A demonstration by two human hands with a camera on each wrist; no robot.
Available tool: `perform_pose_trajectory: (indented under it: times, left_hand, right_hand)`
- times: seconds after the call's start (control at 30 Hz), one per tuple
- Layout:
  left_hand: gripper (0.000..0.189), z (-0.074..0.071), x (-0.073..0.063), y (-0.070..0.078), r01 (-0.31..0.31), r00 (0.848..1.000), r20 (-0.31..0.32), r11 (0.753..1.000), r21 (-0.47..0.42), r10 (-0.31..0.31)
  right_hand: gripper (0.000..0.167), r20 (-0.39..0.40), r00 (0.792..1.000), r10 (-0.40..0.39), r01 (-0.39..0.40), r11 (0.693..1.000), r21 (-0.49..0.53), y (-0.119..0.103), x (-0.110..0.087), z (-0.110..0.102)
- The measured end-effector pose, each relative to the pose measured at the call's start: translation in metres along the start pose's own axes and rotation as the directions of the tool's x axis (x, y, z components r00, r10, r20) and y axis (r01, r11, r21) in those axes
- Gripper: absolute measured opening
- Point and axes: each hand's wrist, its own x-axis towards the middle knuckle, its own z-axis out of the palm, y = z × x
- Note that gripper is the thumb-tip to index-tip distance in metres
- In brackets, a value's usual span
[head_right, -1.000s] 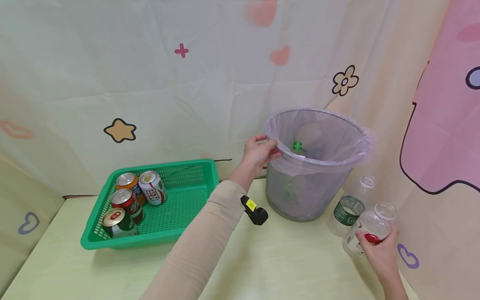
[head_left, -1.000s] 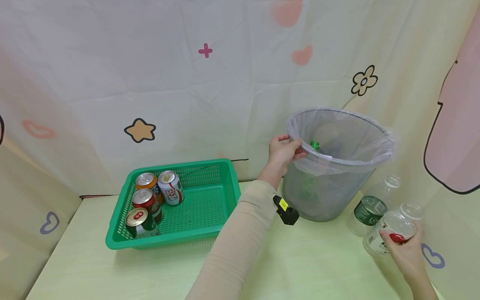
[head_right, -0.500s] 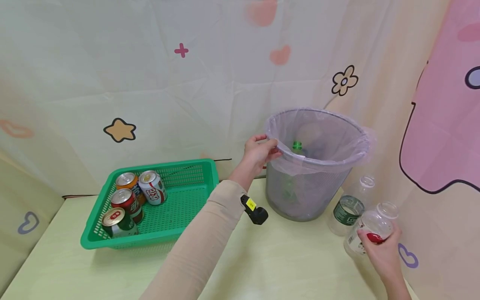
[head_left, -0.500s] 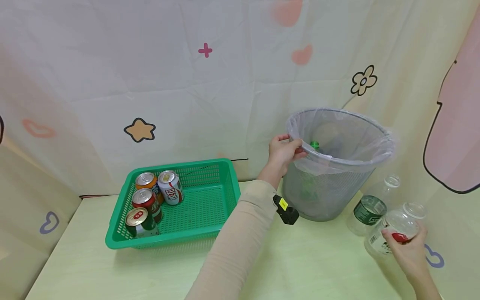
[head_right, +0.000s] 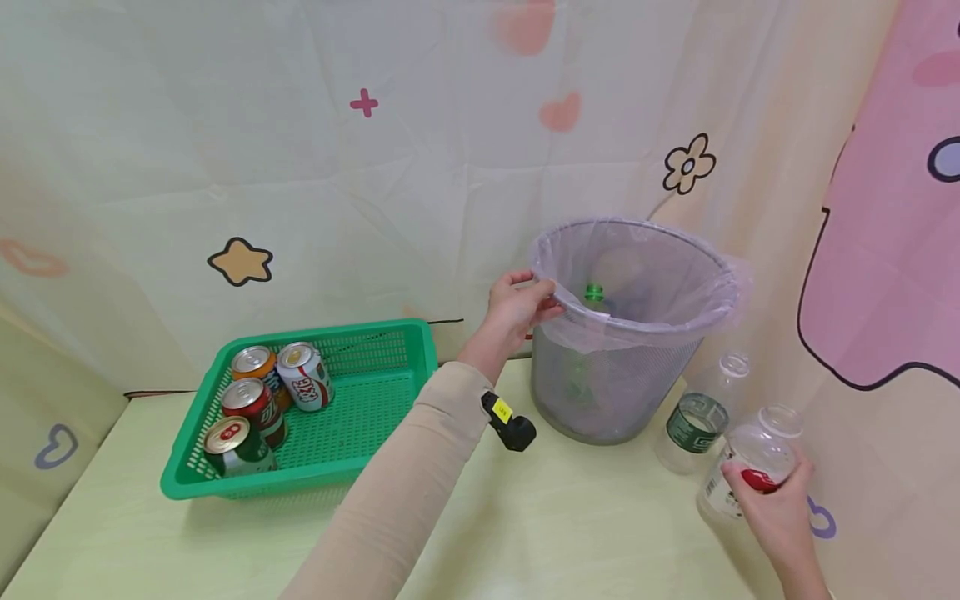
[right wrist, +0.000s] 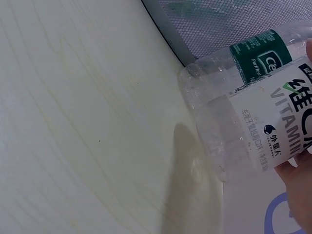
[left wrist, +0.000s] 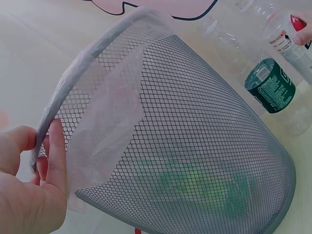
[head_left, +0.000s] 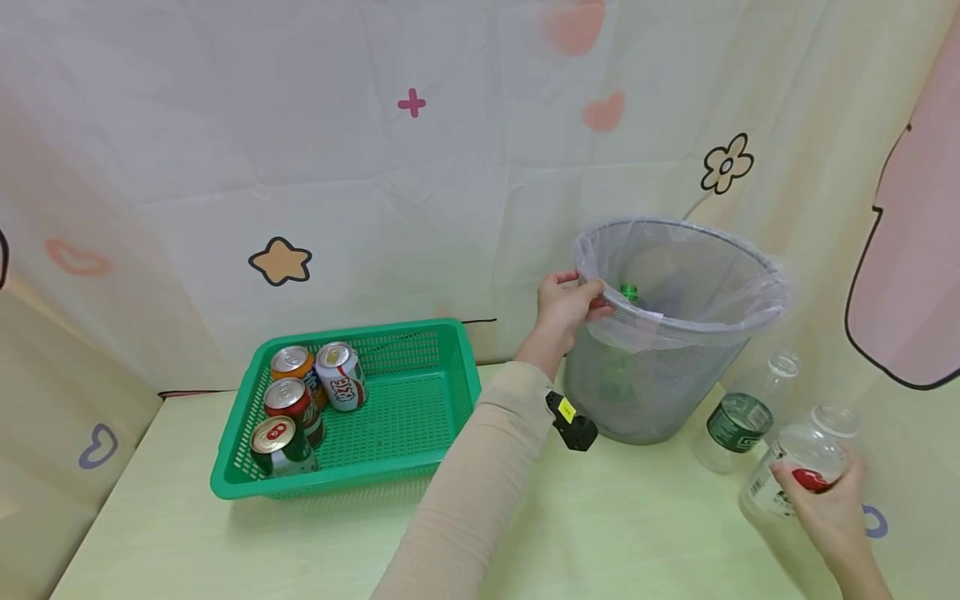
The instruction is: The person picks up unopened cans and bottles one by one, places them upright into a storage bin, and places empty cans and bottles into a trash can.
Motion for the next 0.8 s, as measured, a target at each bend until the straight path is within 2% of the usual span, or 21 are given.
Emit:
perform_pose_trajectory:
  times: [0.2,0.43,0.67,0.8]
  left_hand:
    - [0.034,0.000,0.000,-0.001,-0.009,1.000,-0.004,1.000,0.001,0.009]
    - [0.035,0.002,0.001,-0.002,-0.013,1.000,-0.008,1.000,-0.001,0.013]
    - [0.035,0.000,0.001,-0.002,-0.009,1.000,-0.003,1.000,0.014,0.009]
    - [0.035,0.001,0.001,-0.002,-0.011,1.000,-0.001,1.000,0.009,0.011]
  right_hand:
    - [0.086,-0.026,0.999,-0.024,0.024,1.000,-0.003,-0.002,0.001,-0.003]
    - [0.087,-0.009,0.999,-0.045,0.045,0.998,-0.054,-0.007,0.003,-0.010]
    - [0.082,-0.054,0.986,-0.156,0.154,0.987,-0.050,-0.011,0.006,-0.017]
    - [0.083,-0.074,0.980,-0.182,0.180,0.983,-0.043,-0.015,0.010,-0.022]
